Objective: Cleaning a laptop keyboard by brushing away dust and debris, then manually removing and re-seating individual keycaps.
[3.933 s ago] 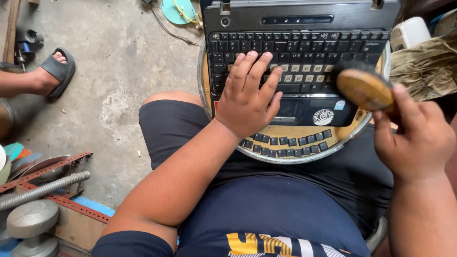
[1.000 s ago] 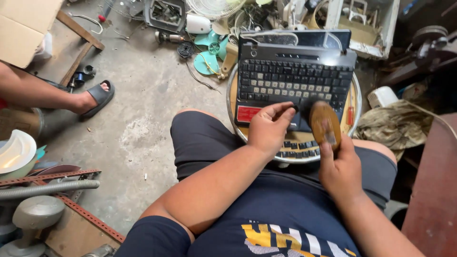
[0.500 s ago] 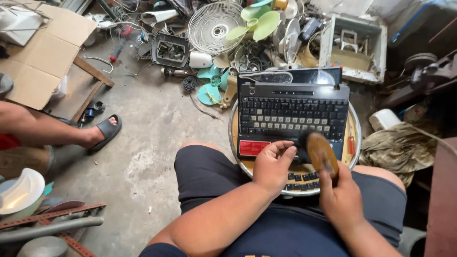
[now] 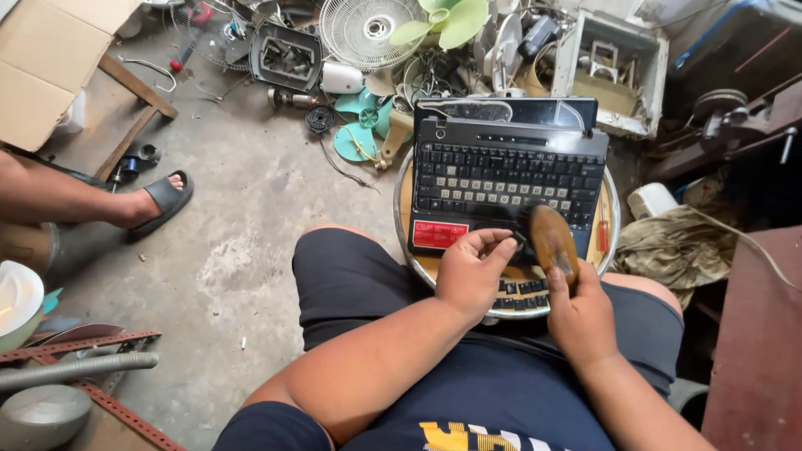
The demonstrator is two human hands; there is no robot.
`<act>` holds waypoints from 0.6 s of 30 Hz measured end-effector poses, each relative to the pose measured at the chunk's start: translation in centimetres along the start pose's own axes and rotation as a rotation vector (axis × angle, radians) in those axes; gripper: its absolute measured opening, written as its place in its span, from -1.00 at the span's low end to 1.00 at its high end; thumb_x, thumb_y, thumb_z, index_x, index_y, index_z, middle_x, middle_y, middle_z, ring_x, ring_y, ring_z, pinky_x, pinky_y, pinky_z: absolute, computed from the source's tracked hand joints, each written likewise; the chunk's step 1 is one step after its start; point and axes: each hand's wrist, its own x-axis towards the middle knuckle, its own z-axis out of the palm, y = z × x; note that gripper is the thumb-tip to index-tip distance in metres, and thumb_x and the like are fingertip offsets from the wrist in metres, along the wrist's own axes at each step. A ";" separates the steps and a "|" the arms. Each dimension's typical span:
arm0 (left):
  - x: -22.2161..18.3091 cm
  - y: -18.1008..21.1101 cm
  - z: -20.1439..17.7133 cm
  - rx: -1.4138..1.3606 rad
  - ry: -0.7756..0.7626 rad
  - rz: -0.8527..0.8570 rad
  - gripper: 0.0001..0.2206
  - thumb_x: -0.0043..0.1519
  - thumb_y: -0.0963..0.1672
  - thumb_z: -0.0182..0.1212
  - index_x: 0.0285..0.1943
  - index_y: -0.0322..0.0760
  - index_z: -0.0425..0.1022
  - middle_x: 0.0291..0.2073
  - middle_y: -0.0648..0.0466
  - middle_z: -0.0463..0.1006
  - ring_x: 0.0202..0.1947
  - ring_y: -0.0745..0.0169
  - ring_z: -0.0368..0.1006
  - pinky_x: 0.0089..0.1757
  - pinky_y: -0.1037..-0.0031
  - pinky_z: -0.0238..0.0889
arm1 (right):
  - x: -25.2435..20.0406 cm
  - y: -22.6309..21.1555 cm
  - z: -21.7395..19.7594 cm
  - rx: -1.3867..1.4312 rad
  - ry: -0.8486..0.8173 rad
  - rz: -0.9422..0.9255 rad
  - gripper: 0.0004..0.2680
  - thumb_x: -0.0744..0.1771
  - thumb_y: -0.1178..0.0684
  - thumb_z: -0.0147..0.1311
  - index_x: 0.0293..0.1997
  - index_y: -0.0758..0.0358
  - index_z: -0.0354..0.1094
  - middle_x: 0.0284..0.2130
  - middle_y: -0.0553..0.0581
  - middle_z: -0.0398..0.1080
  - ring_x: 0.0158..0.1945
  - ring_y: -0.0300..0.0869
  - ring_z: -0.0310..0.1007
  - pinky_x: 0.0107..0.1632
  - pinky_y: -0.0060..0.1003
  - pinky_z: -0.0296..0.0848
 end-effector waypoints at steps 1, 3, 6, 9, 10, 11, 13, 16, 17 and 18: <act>-0.1 0.4 0.0 0.014 -0.004 0.008 -0.80 0.27 -0.11 0.33 0.03 -0.21 0.64 -0.31 0.09 0.65 -0.26 0.41 0.57 -0.17 0.58 0.43 | 0.0 -0.3 -0.3 0.012 0.003 0.032 -0.62 0.40 -0.31 -0.07 0.28 0.02 0.24 -0.11 0.49 0.49 0.13 0.37 0.41 0.17 0.27 0.36; 1.3 0.3 0.0 0.031 -0.011 -0.019 -0.81 0.29 -0.12 0.29 0.05 -0.18 0.63 -0.31 0.13 0.64 -0.27 0.40 0.57 -0.16 0.55 0.43 | -1.1 -0.9 -0.4 0.026 0.043 -0.098 -0.64 0.37 -0.26 0.01 0.27 -0.01 0.29 -0.14 0.45 0.50 0.09 0.34 0.45 0.11 0.23 0.41; 0.5 -0.3 0.2 -0.030 -0.059 -0.057 -0.79 0.30 -0.14 0.26 0.08 -0.25 0.60 -0.30 0.12 0.63 -0.24 0.41 0.56 -0.12 0.55 0.42 | -0.2 0.3 0.3 0.020 0.062 -0.091 -0.67 0.38 -0.25 0.02 0.24 -0.03 0.32 -0.16 0.37 0.52 0.06 0.28 0.49 0.07 0.18 0.45; -0.4 0.4 0.2 -0.183 -0.102 0.012 -0.79 0.29 -0.18 0.24 0.05 -0.41 0.56 -0.28 0.07 0.59 -0.25 0.43 0.48 -0.15 0.62 0.37 | -0.7 0.7 -0.1 0.067 0.079 -0.159 -0.70 0.41 -0.14 -0.05 0.22 0.16 0.29 -0.19 0.30 0.50 -0.10 0.14 0.47 -0.01 0.01 0.43; -0.9 0.7 0.0 -0.239 -0.122 0.042 -0.82 0.30 -0.22 0.20 0.03 -0.47 0.53 -0.29 0.07 0.55 -0.30 0.45 0.42 -0.21 0.67 0.33 | -1.8 0.7 -0.4 0.133 0.110 -0.307 -0.72 0.39 0.02 -0.04 0.20 0.34 0.28 -0.22 0.27 0.48 -0.26 0.02 0.45 -0.11 -0.15 0.41; -0.2 0.6 -0.1 -0.240 -0.119 0.045 -0.82 0.30 -0.22 0.20 0.03 -0.47 0.53 -0.29 0.07 0.55 -0.30 0.45 0.42 -0.21 0.67 0.33 | -1.1 0.2 -0.3 0.133 0.107 -0.312 -0.72 0.39 0.02 -0.04 0.20 0.34 0.28 -0.22 0.27 0.48 -0.26 0.02 0.45 -0.11 -0.15 0.41; -0.1 -0.1 -0.2 -0.268 -0.157 0.008 -0.81 0.33 -0.24 0.14 0.08 -0.50 0.50 -0.25 0.01 0.55 -0.32 0.42 0.43 -0.27 0.63 0.39 | -1.3 -0.2 -0.3 0.020 0.027 -0.315 -0.67 0.37 -0.04 -0.04 0.24 0.27 0.29 -0.18 0.28 0.51 -0.22 0.08 0.52 -0.13 -0.12 0.44; -0.6 0.7 0.0 -0.253 -0.125 0.094 -0.83 0.30 -0.22 0.18 0.01 -0.46 0.54 -0.27 0.07 0.56 -0.28 0.45 0.41 -0.18 0.67 0.32 | 0.3 0.0 -0.1 0.077 0.078 -0.224 -0.67 0.40 -0.07 -0.09 0.25 0.32 0.26 -0.20 0.30 0.51 -0.22 0.10 0.50 -0.10 -0.09 0.42; -0.4 1.1 -0.1 -0.257 -0.126 0.108 -0.83 0.30 -0.22 0.18 0.01 -0.46 0.54 -0.27 0.07 0.56 -0.28 0.45 0.41 -0.18 0.67 0.32 | -0.4 -0.2 -0.4 0.078 0.083 -0.237 -0.67 0.40 -0.07 -0.09 0.25 0.32 0.26 -0.20 0.30 0.51 -0.22 0.10 0.50 -0.10 -0.09 0.42; -0.6 1.3 -0.2 -0.207 -0.123 0.103 -0.84 0.30 -0.21 0.21 0.00 -0.43 0.54 -0.31 0.10 0.54 -0.33 0.48 0.37 -0.25 0.67 0.29 | -1.4 -0.3 -0.6 0.150 0.103 -0.380 -0.70 0.38 0.02 -0.05 0.22 0.36 0.27 -0.23 0.26 0.50 -0.27 0.00 0.47 -0.13 -0.19 0.42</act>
